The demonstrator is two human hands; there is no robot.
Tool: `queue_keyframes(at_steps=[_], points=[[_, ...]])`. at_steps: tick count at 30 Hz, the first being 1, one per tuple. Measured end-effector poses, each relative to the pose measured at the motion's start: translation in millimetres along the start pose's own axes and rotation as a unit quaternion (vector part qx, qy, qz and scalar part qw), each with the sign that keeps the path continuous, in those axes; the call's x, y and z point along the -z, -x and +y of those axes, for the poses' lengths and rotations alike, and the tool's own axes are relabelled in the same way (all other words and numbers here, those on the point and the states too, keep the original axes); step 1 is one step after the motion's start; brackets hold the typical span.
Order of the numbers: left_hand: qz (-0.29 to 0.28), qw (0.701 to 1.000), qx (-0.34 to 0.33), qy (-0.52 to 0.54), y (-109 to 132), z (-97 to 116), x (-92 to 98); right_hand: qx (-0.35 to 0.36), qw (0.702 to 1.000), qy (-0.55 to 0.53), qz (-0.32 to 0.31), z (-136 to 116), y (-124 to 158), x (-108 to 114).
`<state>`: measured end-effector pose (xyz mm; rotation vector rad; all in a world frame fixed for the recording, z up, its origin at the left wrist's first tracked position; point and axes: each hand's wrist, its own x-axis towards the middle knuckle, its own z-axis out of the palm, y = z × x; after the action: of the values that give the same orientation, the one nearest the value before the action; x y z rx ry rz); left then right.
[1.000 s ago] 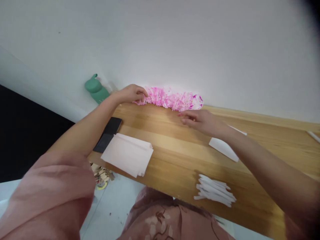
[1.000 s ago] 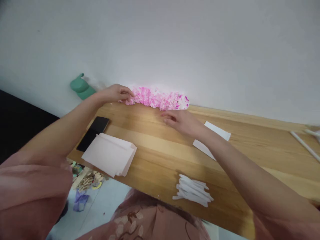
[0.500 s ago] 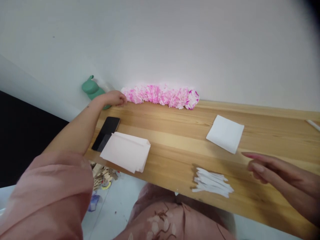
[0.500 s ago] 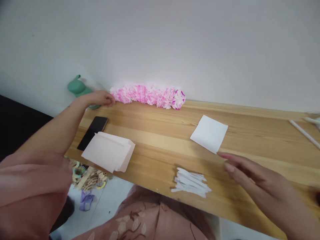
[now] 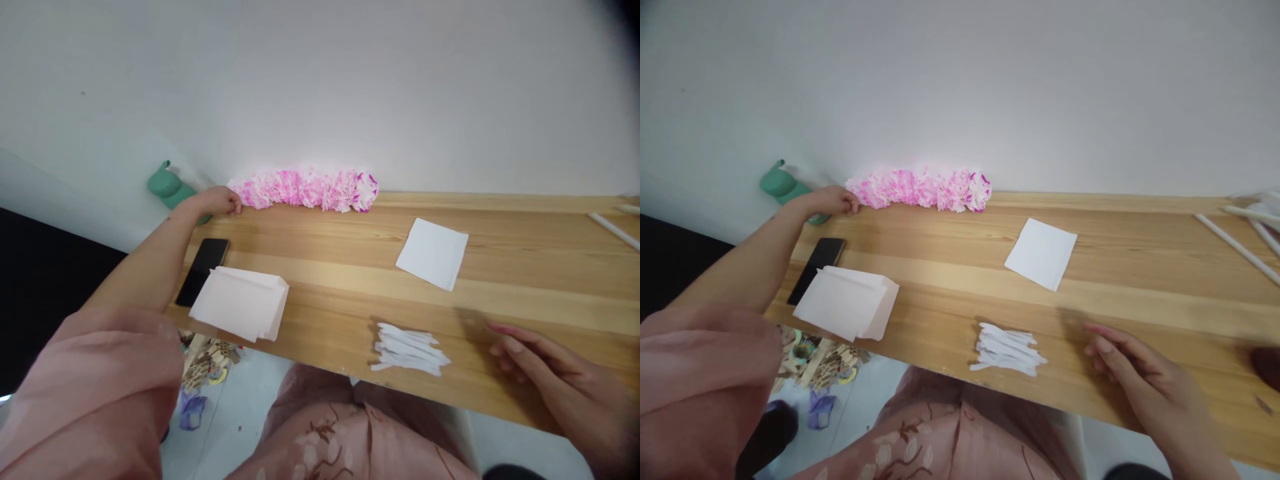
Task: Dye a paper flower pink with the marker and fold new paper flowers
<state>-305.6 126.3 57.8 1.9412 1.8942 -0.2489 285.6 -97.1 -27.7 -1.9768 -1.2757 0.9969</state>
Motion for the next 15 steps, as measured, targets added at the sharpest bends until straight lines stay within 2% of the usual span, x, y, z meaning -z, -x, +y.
queue_keyframes(at_steps=[3, 6, 11, 15], points=[[-0.044, 0.997, -0.028, 0.063, 2, 16, 1.3, -0.003, 0.999, -0.024, 0.026, 1, 0, -2], [-0.042, 0.991, -0.04, 0.119, -4, 27, -3.5, -0.012, 0.999, -0.032, 0.021, 3, 1, -3], [-0.018, 0.993, -0.031, 0.117, -11, 30, -8.6, -0.006, 1.0, -0.026, 0.016, 1, 3, -5], [-0.062, 0.99, -0.061, 0.108, -8, 38, -1.0, 0.018, 1.0, -0.001, 0.018, 3, 3, -5]])
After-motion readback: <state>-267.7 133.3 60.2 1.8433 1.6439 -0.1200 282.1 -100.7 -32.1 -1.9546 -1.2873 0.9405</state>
